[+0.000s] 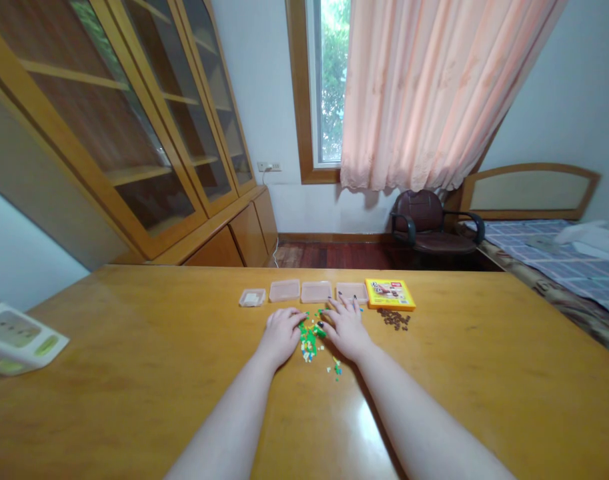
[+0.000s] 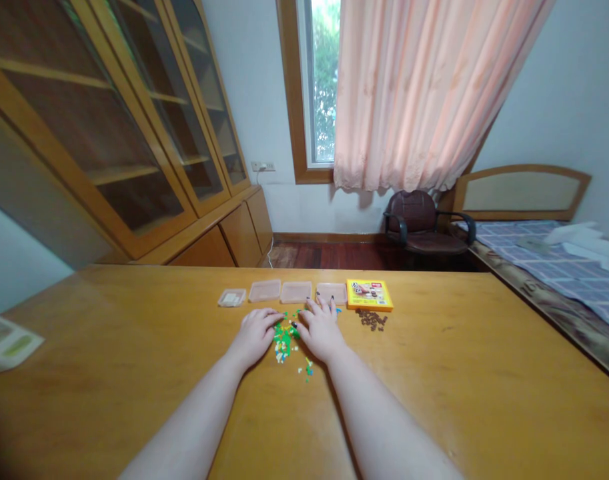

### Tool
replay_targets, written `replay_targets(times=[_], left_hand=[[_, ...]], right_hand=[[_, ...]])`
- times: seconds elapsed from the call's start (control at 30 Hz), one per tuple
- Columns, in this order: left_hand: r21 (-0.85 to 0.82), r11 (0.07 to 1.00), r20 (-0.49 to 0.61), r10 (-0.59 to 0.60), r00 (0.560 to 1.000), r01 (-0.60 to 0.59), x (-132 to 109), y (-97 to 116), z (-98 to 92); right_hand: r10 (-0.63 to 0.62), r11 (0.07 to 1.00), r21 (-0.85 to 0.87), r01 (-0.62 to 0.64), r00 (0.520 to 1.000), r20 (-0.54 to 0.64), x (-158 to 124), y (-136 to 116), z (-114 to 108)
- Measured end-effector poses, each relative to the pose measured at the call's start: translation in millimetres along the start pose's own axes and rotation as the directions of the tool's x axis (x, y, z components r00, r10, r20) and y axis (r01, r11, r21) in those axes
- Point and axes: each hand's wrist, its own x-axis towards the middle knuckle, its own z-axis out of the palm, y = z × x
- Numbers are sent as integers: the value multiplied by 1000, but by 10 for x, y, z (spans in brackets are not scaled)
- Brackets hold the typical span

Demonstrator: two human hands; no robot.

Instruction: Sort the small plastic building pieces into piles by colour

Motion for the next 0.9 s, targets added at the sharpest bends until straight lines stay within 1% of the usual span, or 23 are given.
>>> replay_targets(times=[0.1,0.3,0.5,0.57,0.67,0.77,0.9], left_hand=[[31,999,-18,-34,999,35,-3,-34,5],[45,998,15,-46,999,45,-18,-48,14],[54,994,-58,-95,994,98,-21,-8,-89],[48,995,-64,-82,995,85,-19,10,-109],[28,999,-53,-33,998,35,-19,25,-124],[27,999,-33,-35,999,36,-24,10,-146],[35,999,13,-18,1000,18,-32,-30,-170]], right_hand=[[-6,1000,4,6,1000,5,-9,11,-3],[-30,1000,5,30,998,54,-8,1,11],[-31,999,20,30,999,40,-6,-19,-36],[-49,998,33,47,998,37,-8,-16,-36],[-97,993,67,94,995,37,-11,-3,-31],[-104,989,104,104,995,-6,-9,14,-32],[-56,988,137,71,992,-110,3,49,-33]])
